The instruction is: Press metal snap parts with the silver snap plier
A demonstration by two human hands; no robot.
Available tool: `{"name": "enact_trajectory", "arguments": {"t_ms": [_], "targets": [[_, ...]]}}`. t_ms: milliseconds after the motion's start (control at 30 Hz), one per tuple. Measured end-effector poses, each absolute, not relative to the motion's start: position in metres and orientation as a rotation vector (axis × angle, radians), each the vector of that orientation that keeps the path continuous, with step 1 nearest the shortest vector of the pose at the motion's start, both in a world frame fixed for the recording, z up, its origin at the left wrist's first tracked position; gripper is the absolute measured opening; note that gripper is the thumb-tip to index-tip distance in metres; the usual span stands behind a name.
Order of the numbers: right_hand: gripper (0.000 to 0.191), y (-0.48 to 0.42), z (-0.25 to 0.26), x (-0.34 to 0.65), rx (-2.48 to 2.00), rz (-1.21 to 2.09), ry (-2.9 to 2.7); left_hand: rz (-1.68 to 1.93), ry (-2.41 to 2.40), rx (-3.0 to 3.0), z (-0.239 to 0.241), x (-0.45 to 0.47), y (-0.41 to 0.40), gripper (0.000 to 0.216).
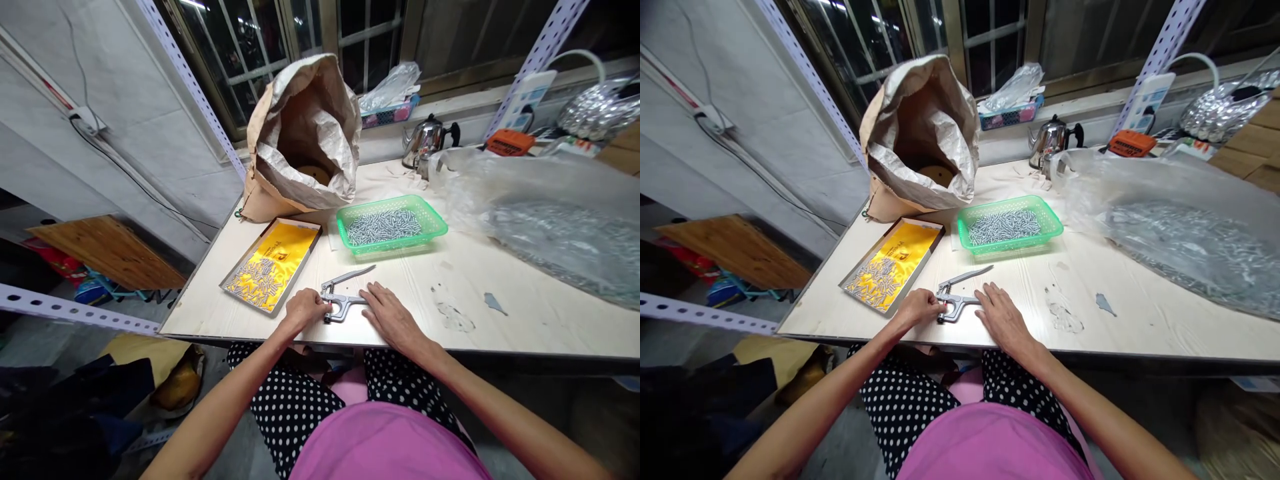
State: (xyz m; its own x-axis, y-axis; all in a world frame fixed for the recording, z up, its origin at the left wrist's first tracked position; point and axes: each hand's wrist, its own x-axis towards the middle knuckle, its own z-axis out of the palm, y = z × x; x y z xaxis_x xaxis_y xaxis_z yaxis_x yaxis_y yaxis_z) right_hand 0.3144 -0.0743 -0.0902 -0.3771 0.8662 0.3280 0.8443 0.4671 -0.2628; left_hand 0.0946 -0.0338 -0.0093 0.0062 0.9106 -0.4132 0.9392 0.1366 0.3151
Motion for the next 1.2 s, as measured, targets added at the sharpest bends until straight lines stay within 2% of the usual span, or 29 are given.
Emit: {"name": "enact_trajectory", "arguments": {"t_ms": [133, 267, 433, 567, 667, 800, 900, 1000, 1100, 1200], "targets": [[0.037, -0.072, -0.096, 0.315, -1.426, 0.027, -2.267, -0.131, 1.806, 1.756, -0.008, 0.101, -0.026, 0.02], [0.044, -0.071, -0.103, 0.314, -1.428, -0.006, -2.241, -0.261, 1.738, 1.695, -0.002, 0.102, -0.024, 0.02], [0.039, -0.068, -0.106, 0.313, -1.415, 0.045, -2.223, -0.332, 1.789, 2.074, 0.007, 0.093, -0.031, 0.011], [0.039, -0.068, -0.11, 0.314, -1.405, 0.074, -2.192, -0.461, 1.793, 2.123, 0.02, 0.083, -0.027, 0.011], [0.041, -0.068, -0.11, 0.314, -1.41, 0.072, -2.184, -0.185, 1.752, 2.232, 0.053, 0.094, -0.009, 0.018], [0.042, -0.07, -0.109, 0.316, -1.394, 0.085, -2.198, 0.631, 1.663, 2.475, 0.118, 0.122, 0.026, 0.026], [0.042, -0.071, -0.113, 0.319, -1.362, 0.09, -2.214, 0.856, 1.69, 2.573, 0.141, 0.115, 0.047, 0.032], [0.041, -0.071, -0.122, 0.321, -1.324, 0.052, -2.206, 0.538, 1.928, 2.561, 0.122, 0.077, 0.054, 0.022], [0.043, -0.071, -0.13, 0.322, -1.292, 0.007, -2.187, 0.068, 2.165, 2.331, 0.081, 0.032, 0.05, 0.023], [0.042, -0.07, -0.133, 0.323, -1.267, -0.02, -2.195, -0.145, 2.261, 2.172, 0.043, 0.002, 0.042, 0.027]]}}
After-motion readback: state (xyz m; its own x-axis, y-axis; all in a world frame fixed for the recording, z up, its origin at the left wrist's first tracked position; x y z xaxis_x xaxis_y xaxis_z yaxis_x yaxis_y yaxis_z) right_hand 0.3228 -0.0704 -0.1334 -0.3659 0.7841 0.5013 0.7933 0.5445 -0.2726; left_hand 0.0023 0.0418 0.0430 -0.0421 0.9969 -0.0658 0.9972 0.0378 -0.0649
